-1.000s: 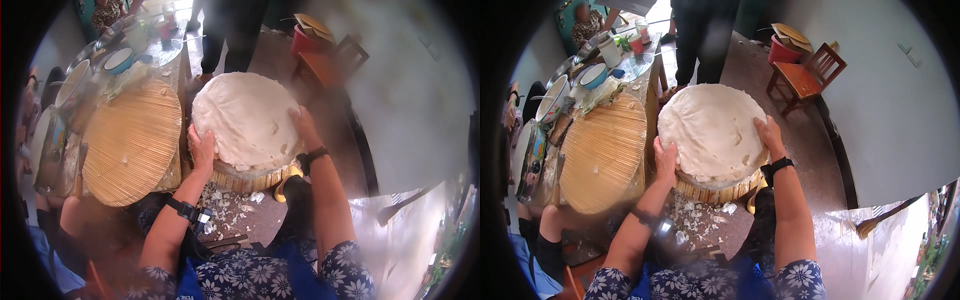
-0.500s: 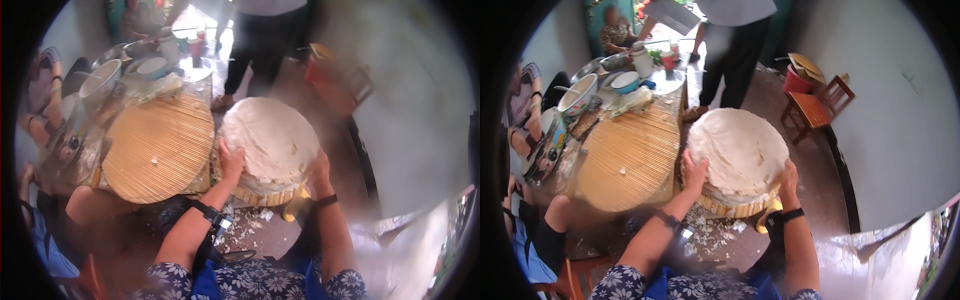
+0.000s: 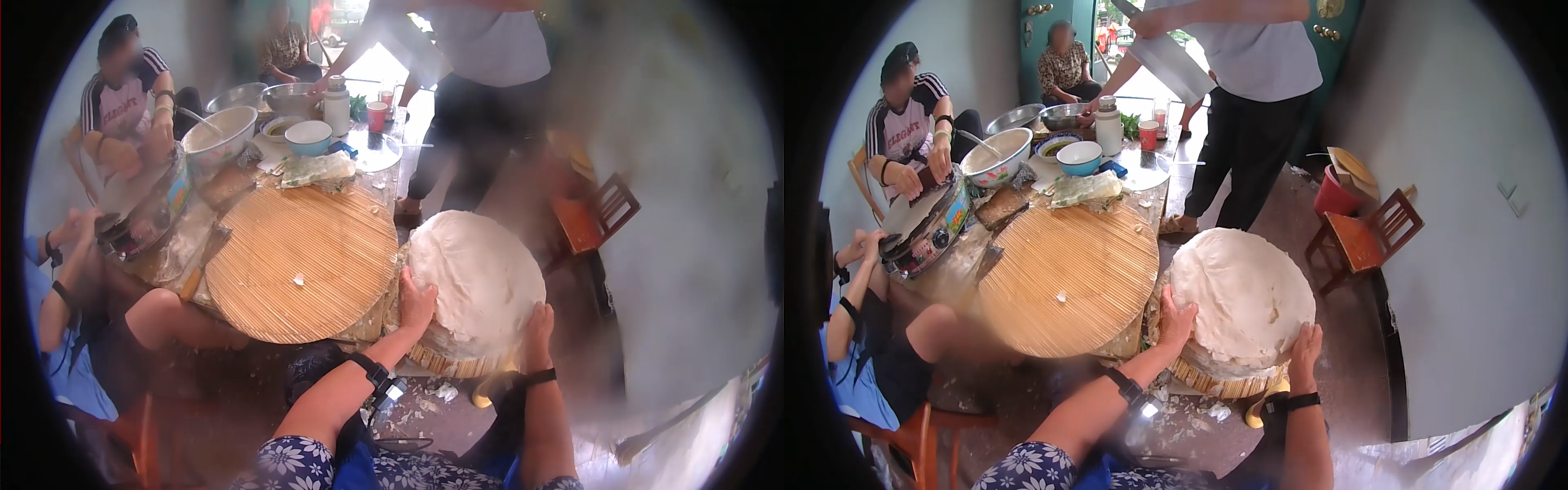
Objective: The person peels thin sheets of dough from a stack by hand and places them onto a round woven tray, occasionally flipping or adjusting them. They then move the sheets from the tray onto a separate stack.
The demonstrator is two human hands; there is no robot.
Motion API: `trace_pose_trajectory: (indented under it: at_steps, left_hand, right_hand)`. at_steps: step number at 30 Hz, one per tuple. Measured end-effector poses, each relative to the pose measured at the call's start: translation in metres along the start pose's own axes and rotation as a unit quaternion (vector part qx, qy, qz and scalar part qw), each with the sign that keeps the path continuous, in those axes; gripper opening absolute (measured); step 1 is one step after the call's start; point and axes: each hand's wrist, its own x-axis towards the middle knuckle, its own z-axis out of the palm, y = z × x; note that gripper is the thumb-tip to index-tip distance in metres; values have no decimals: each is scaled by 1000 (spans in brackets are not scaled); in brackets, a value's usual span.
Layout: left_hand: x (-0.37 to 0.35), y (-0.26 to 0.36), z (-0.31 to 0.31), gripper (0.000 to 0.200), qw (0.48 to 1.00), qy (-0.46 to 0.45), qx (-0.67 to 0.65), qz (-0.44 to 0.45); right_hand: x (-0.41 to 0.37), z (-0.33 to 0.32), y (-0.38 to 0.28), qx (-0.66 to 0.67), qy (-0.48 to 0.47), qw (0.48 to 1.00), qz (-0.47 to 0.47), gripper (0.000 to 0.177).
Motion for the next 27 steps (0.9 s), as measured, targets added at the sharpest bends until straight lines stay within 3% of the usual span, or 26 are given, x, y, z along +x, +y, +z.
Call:
trace_pose_trajectory:
  at_steps: [7,10,13,18,22,27]
  left_hand:
    - [-1,6,-1,76,1000,-8,-12,-25]
    - [0,10,-5,75,999,-14,-8,-32]
    - [0,9,-5,75,1000,7,17,8]
    - [-9,36,-22,71,974,14,154,169]
    - [-18,45,-36,68,949,-30,186,251]
    - [-31,44,-46,41,936,-100,146,305]
  right_hand:
    - [10,-3,27,-65,1,998,-4,33]
    - [18,-6,29,-200,57,975,-83,39]
    - [15,0,-12,-127,128,981,-68,48]
    - [1,8,-67,-12,70,993,-93,43]
    - [2,8,-56,-27,82,986,-142,40]
    - [13,1,-49,-106,100,973,-177,31]
